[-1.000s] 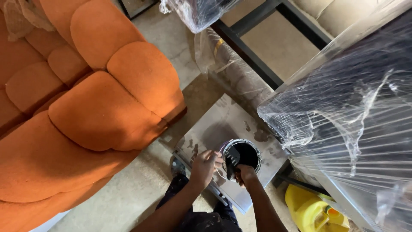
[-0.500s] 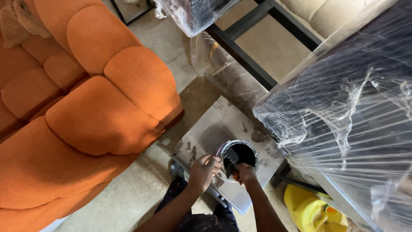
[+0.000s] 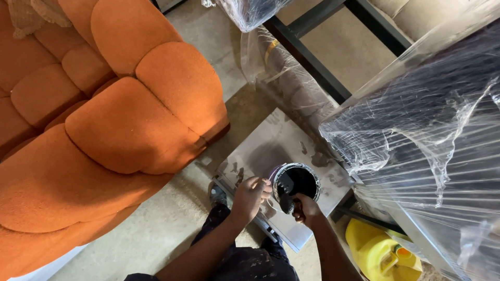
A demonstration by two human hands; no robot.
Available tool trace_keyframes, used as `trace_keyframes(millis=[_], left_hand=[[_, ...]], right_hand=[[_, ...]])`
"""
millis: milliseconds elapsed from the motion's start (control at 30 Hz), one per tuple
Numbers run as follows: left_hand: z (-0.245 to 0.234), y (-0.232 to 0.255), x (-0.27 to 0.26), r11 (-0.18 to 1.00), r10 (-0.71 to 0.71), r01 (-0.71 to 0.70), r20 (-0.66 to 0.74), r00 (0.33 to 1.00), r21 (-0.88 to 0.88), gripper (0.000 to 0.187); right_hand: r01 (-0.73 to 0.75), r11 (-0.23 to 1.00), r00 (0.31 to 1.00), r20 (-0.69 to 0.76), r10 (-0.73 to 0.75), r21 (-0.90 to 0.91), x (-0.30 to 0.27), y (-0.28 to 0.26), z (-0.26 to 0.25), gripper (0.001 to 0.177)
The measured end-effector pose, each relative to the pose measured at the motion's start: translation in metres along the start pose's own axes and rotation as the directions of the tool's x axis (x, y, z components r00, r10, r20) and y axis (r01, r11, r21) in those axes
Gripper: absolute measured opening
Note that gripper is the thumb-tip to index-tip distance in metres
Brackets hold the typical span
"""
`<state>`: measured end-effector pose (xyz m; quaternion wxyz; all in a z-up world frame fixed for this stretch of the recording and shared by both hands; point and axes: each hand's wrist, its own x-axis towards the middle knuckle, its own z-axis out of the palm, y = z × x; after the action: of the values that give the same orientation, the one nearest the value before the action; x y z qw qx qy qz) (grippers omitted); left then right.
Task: Applying black paint to a metal furniture frame using a sponge applicator dipped in a paint bucket.
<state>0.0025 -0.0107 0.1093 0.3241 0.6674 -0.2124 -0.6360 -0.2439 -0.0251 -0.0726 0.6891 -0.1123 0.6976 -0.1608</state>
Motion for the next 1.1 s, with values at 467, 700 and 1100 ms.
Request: trace_keyframes(millis=[467, 700, 1100], left_hand=[[-0.001, 0.021, -0.012, 0.999, 0.027, -0.027, 0.003, 1.0, 0.017, 0.036], [-0.003, 0.028, -0.012, 0.999, 0.006, -0.008, 0.045, 0.999, 0.036, 0.035], [-0.007, -0.013, 0.001, 0.998, -0.025, 0.02, 0.086, 0.996, 0.056, 0.031]], right_hand=[[0.078, 0.978, 0.986, -0.131, -0.104, -0.192, 0.008, -0.005, 0.017, 0.03], [0.017, 0.97, 0.96, -0.266, -0.083, -0.241, -0.003, -0.01, 0.032, 0.024], [0.245, 0.908, 0.943, -0.135, -0.305, -0.339, 0.028, -0.004, 0.017, 0.05]])
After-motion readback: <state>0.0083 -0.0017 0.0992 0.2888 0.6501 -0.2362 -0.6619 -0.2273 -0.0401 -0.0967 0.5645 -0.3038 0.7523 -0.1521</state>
